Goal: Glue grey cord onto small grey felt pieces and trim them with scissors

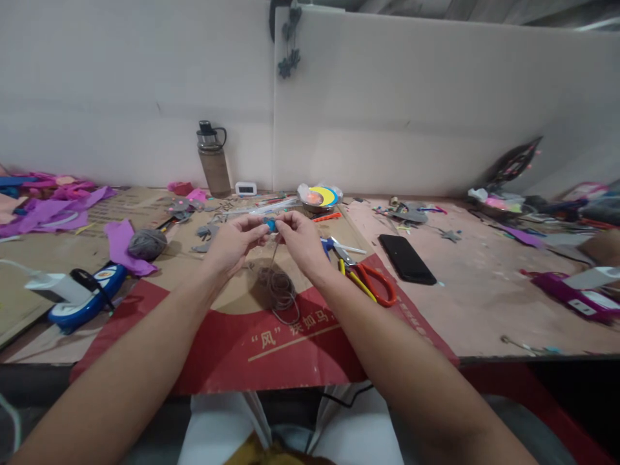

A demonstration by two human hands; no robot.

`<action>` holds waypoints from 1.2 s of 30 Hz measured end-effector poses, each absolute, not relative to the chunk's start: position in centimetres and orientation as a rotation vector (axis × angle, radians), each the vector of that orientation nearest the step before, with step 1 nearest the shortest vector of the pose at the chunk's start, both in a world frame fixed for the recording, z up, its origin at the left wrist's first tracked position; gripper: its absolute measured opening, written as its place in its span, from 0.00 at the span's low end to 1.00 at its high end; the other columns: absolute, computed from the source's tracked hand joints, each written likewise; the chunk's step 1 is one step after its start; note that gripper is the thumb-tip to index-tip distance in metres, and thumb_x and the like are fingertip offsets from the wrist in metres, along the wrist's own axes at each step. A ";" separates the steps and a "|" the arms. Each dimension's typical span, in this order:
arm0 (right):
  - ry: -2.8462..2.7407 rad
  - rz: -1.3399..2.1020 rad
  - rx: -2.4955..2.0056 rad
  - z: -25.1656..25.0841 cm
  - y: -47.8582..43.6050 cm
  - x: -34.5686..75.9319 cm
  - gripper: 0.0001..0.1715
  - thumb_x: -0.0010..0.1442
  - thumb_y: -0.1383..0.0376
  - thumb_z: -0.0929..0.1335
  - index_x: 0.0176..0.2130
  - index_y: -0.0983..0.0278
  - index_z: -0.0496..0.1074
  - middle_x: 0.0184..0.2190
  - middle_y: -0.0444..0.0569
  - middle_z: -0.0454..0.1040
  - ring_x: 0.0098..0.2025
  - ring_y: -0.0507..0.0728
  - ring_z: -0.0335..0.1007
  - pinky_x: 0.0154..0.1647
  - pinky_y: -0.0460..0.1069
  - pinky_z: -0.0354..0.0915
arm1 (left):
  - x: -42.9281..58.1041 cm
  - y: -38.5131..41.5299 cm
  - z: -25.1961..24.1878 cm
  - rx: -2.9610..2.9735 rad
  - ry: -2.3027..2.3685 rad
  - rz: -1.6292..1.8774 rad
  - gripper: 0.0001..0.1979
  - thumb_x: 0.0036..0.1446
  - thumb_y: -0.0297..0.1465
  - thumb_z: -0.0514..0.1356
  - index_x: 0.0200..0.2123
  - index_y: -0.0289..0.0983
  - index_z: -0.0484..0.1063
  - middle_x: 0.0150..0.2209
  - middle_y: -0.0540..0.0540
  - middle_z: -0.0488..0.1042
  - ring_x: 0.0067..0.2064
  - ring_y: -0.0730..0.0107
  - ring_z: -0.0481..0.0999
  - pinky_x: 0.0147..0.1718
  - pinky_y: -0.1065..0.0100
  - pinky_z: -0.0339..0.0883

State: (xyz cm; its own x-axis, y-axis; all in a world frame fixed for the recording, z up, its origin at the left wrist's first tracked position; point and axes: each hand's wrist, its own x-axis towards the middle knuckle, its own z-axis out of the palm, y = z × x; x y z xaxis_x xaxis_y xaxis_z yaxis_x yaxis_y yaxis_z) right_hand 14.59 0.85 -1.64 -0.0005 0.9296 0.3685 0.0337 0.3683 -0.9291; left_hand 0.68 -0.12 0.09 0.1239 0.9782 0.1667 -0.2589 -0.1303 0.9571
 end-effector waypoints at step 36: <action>-1.656 0.627 -0.983 -1.1 -0.8 15.9 0.08 0.64 0.61 0.60 0.35 0.60 0.64 0.33 0.46 0.70 0.38 0.55 0.67 0.43 0.51 0.63 | -0.2 0.0 0.4 1.450 1.137 1.204 0.09 0.46 0.36 0.68 0.25 0.35 0.77 0.25 0.44 0.76 0.26 0.71 0.73 0.21 0.73 0.59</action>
